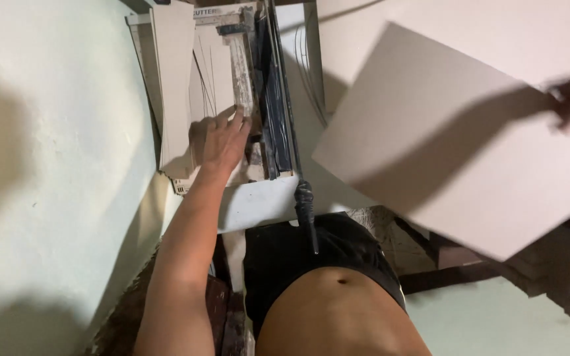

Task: The person uses a manual paper cutter to trim large sheets of white paper. They repeatedly place the paper against the guide, pull down the cutting lever, and then remove the trimmed sheet to place it on a stack.

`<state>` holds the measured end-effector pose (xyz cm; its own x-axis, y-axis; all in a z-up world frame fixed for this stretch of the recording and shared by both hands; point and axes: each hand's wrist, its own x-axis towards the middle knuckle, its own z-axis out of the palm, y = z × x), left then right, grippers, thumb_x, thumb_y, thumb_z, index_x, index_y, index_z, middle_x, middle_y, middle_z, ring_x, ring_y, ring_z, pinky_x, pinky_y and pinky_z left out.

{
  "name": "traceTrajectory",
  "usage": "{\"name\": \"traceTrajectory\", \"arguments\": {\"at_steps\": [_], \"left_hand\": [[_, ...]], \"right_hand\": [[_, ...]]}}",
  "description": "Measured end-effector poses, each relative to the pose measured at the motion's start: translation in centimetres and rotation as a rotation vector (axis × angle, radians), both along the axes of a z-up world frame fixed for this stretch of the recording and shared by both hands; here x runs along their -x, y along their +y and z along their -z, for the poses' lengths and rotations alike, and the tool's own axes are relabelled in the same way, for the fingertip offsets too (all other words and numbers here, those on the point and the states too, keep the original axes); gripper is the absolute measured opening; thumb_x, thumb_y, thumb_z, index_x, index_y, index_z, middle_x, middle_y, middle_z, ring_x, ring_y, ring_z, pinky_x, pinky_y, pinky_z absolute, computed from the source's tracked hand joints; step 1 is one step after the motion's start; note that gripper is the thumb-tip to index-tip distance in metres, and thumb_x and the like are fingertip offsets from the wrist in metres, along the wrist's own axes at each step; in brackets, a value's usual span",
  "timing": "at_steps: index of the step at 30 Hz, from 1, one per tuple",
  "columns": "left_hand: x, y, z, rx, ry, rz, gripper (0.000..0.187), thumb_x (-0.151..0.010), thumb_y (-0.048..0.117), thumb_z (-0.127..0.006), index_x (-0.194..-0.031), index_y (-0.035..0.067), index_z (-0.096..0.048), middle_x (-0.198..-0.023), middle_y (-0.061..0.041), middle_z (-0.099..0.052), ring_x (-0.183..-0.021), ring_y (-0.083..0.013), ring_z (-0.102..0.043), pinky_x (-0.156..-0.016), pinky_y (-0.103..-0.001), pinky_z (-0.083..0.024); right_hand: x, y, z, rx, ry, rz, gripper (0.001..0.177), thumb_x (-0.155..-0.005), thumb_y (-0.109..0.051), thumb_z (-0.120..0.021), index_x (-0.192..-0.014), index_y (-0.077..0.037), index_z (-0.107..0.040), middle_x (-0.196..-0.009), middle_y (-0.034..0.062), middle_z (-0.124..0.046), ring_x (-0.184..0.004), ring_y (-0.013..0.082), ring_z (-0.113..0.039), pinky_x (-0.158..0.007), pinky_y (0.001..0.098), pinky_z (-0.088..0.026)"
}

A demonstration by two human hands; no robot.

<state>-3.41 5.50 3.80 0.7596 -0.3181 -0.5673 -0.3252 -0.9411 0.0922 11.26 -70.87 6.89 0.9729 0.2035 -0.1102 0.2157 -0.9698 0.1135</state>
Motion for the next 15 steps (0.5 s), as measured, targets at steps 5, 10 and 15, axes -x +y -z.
{"name": "traceTrajectory", "arguments": {"at_steps": [5, 10, 15], "left_hand": [[2.0, -1.5, -1.9, 0.158, 0.091, -0.234, 0.056, -0.104, 0.006, -0.054, -0.156, 0.016, -0.037, -0.166, -0.015, -0.025, -0.131, -0.0402, -0.049, -0.103, -0.055, -0.042], [6.3, -2.2, -1.7, 0.339, -0.107, -0.407, 0.051, -0.101, 0.011, -0.058, -0.151, 0.013, -0.047, -0.152, -0.023, -0.039, -0.09, -0.0374, -0.072, -0.064, -0.045, -0.061], [8.3, -2.4, -3.8, 0.376, 0.124, -0.573, 0.057, -0.105, 0.016, -0.052, -0.158, 0.015, -0.033, -0.158, -0.023, -0.029, -0.111, -0.0362, -0.068, -0.066, -0.039, -0.063]], "right_hand": [[2.3, 8.7, 2.8, 0.035, -0.074, -0.142, 0.056, -0.107, -0.04, -0.089, -0.153, -0.013, -0.073, -0.111, 0.0111, -0.079, -0.104, 0.0369, -0.076, -0.086, 0.0448, -0.054], [12.9, 22.4, 9.4, -0.189, 0.134, 0.054, 0.027, -0.1, -0.007, -0.07, -0.122, 0.007, -0.074, -0.094, 0.0316, -0.076, -0.088, 0.054, -0.072, -0.082, 0.0594, -0.052], [26.3, 29.3, 13.2, -1.114, 0.718, 1.259, 0.077, -0.107, -0.059, -0.062, -0.146, 0.004, -0.041, -0.108, 0.0322, -0.07, -0.086, 0.0445, -0.074, -0.073, 0.0574, -0.061]]}}
